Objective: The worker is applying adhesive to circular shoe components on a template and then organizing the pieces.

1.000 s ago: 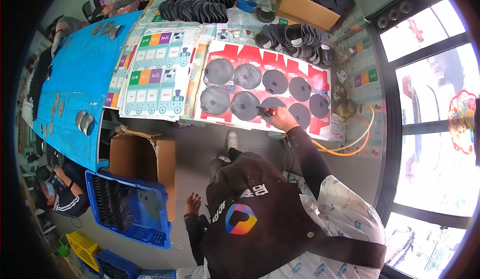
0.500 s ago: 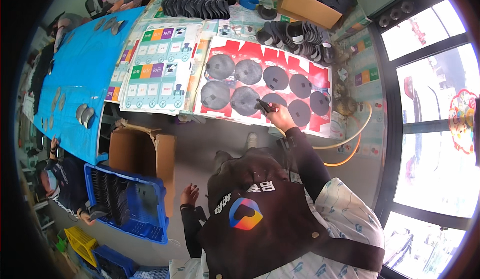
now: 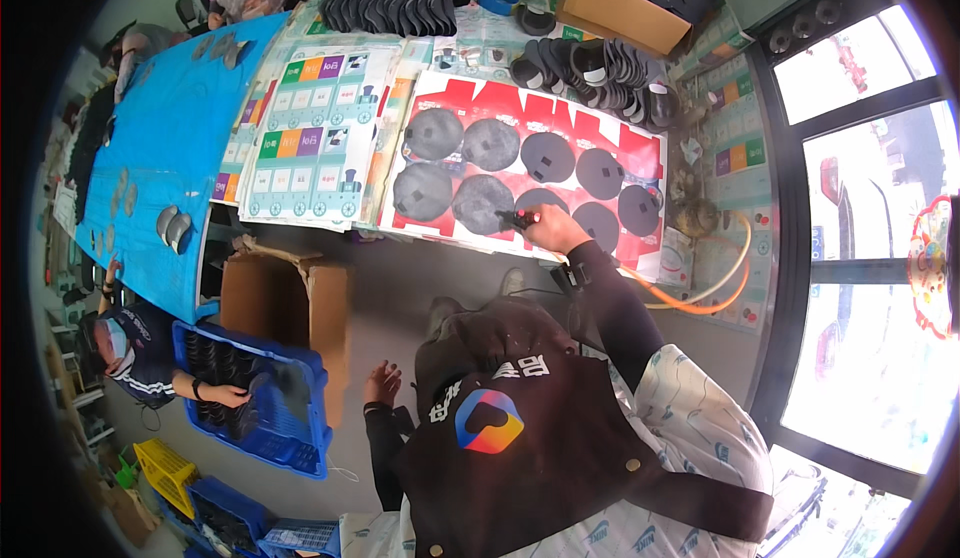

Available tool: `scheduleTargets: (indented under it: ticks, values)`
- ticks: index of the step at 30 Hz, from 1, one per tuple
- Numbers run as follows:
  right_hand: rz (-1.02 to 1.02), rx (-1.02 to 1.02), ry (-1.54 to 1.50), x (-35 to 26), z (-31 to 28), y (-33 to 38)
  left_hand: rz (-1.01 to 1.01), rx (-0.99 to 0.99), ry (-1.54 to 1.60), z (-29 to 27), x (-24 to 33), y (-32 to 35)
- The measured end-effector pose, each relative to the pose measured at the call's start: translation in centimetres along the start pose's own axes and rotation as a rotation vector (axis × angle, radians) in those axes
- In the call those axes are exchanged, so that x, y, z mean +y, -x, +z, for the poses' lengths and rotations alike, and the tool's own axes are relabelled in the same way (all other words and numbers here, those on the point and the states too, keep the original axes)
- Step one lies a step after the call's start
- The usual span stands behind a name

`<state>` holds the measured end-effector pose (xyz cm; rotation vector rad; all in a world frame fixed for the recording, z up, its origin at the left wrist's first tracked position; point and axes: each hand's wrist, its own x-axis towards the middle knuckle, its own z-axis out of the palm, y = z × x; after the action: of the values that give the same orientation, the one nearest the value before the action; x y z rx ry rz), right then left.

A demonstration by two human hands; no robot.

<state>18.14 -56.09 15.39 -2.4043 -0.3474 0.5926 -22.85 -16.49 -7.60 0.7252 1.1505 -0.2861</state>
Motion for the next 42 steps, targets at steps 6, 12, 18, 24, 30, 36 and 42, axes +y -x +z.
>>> scheduleTargets:
  ticks: [6,12,18,24,30,36,42]
  values:
    - [0.074,0.286,0.013,3.7,-1.1,0.2,-0.014,0.02,-0.002,2.3,-0.9,0.6]
    - [0.277,0.023,-0.267,5.8,-5.9,3.8,-0.016,-0.006,0.004,2.1,-2.3,-0.1]
    - [0.202,0.386,-0.223,11.3,-3.1,4.4,-0.033,0.011,-0.056,3.8,-3.4,-0.6]
    - [0.116,0.175,-0.156,11.6,-3.7,4.3,0.04,-0.023,-0.202,5.5,-2.7,-1.0]
    - [0.072,0.222,-0.145,11.1,-4.4,4.1,0.059,-0.003,-0.187,5.6,-3.2,-1.6]
    - [0.261,0.308,-0.031,12.8,-5.4,6.7,0.115,-0.043,-0.268,5.2,-4.3,-1.9]
    - [0.119,0.215,-0.15,11.0,-5.4,7.2,0.283,-0.211,-0.428,1.7,-7.2,-3.1]
